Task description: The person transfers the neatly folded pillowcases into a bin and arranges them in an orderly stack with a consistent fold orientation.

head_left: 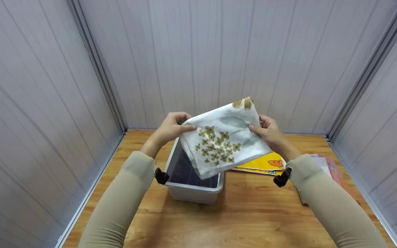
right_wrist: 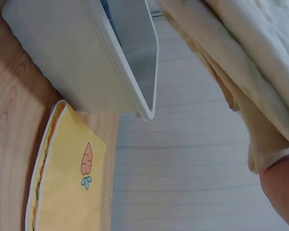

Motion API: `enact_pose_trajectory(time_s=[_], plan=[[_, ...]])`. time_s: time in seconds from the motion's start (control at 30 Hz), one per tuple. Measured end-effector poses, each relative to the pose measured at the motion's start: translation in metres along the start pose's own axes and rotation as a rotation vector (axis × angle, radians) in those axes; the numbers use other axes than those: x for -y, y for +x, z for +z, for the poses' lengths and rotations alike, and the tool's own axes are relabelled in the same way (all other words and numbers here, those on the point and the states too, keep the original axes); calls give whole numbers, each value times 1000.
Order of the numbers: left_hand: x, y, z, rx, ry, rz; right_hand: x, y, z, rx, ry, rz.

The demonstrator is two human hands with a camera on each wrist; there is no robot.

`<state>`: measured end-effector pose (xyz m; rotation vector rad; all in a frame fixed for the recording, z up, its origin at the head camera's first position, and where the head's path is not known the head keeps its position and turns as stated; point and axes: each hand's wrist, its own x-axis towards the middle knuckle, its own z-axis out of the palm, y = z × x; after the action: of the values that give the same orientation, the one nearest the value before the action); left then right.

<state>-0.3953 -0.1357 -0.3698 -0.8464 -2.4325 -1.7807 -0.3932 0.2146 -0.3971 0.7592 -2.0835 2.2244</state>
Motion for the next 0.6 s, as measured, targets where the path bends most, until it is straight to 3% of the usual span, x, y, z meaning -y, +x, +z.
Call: enact_pose_trajectory(time_s=[0.1,0.33,0.4,0.6], plan=[[5,-2,2,81,-13,-41,3,0,2,-15,1,-3],[8,-6,10,271,12,-88,9,-1,9,66,4,29],[7,-5,14,297,28,-83,10,0,12,84,10,46],[-20,-8,26,329,36,-43,9,0,22,128,39,83]])
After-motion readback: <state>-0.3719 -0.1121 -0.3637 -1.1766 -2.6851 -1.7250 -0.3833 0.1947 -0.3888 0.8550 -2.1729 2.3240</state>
